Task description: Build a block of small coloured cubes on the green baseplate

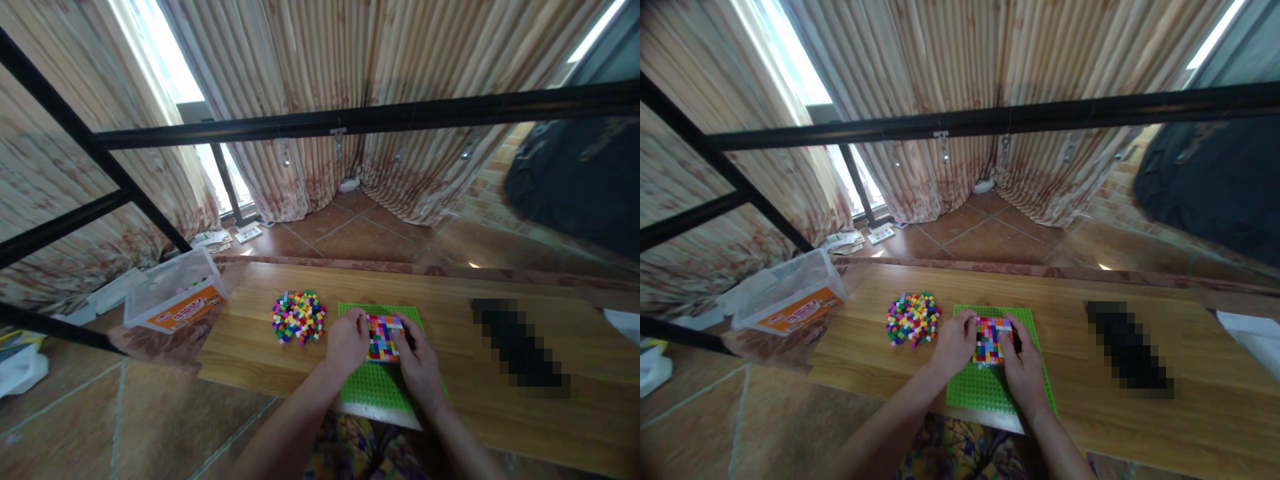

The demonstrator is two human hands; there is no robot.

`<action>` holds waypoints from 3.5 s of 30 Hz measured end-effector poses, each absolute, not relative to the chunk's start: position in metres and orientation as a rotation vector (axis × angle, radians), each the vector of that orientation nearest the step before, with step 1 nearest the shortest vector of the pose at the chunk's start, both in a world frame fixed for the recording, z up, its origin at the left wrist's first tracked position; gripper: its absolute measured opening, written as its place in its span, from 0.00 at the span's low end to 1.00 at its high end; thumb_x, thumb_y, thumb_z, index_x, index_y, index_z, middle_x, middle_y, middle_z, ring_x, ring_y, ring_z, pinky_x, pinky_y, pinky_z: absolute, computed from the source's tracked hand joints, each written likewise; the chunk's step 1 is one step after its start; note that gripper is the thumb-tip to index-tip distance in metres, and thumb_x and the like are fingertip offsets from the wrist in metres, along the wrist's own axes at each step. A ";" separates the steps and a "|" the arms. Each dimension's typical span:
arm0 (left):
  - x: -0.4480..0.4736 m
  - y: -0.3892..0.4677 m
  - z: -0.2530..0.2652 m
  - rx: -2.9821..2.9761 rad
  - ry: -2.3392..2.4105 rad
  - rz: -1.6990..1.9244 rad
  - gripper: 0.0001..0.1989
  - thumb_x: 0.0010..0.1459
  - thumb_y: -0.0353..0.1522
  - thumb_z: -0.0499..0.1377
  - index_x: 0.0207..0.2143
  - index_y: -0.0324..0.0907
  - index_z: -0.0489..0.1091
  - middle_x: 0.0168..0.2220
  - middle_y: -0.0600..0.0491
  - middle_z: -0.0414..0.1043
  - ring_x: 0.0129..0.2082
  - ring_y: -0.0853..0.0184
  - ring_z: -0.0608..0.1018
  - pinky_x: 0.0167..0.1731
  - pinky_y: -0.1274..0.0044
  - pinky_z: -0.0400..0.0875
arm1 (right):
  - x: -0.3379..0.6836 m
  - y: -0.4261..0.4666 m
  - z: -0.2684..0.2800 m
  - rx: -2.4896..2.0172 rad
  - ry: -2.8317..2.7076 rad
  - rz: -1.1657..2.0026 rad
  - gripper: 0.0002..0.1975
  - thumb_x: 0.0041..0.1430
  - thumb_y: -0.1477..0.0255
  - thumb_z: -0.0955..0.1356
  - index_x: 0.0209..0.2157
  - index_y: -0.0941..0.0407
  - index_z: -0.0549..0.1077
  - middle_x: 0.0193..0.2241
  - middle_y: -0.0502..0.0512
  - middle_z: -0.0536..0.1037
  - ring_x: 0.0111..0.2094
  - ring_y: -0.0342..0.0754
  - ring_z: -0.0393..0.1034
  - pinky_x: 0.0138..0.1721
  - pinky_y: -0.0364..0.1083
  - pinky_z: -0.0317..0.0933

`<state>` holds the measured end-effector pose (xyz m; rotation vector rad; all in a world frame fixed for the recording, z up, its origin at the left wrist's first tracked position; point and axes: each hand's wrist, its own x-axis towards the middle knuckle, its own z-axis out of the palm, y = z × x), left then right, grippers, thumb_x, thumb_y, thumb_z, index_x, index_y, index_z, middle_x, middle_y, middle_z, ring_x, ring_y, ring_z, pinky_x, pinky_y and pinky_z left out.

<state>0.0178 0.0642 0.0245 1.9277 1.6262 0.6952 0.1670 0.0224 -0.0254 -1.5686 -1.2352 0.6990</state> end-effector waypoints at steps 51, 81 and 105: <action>-0.100 0.018 -0.001 2.098 1.942 0.811 0.08 0.59 0.31 0.51 0.29 0.44 0.68 0.29 0.52 0.72 0.28 0.65 0.76 0.27 0.77 0.68 | 0.162 0.023 -0.020 -1.511 -1.207 0.725 0.24 0.61 0.59 0.64 0.55 0.56 0.69 0.52 0.62 0.75 0.50 0.56 0.70 0.52 0.56 0.63; -0.006 0.059 0.020 1.654 1.406 1.063 0.05 0.58 0.29 0.55 0.31 0.41 0.71 0.30 0.53 0.74 0.31 0.67 0.75 0.32 0.78 0.67 | 0.162 0.025 -0.022 -1.494 -1.228 0.731 0.23 0.62 0.60 0.64 0.55 0.55 0.69 0.53 0.61 0.74 0.52 0.56 0.69 0.54 0.57 0.61; 0.011 0.064 0.002 1.222 1.268 1.249 0.04 0.50 0.32 0.64 0.28 0.40 0.76 0.28 0.53 0.76 0.29 0.68 0.75 0.33 0.77 0.70 | 0.161 0.024 -0.019 -1.506 -1.230 0.714 0.22 0.62 0.60 0.64 0.54 0.55 0.70 0.52 0.61 0.74 0.52 0.56 0.69 0.54 0.58 0.61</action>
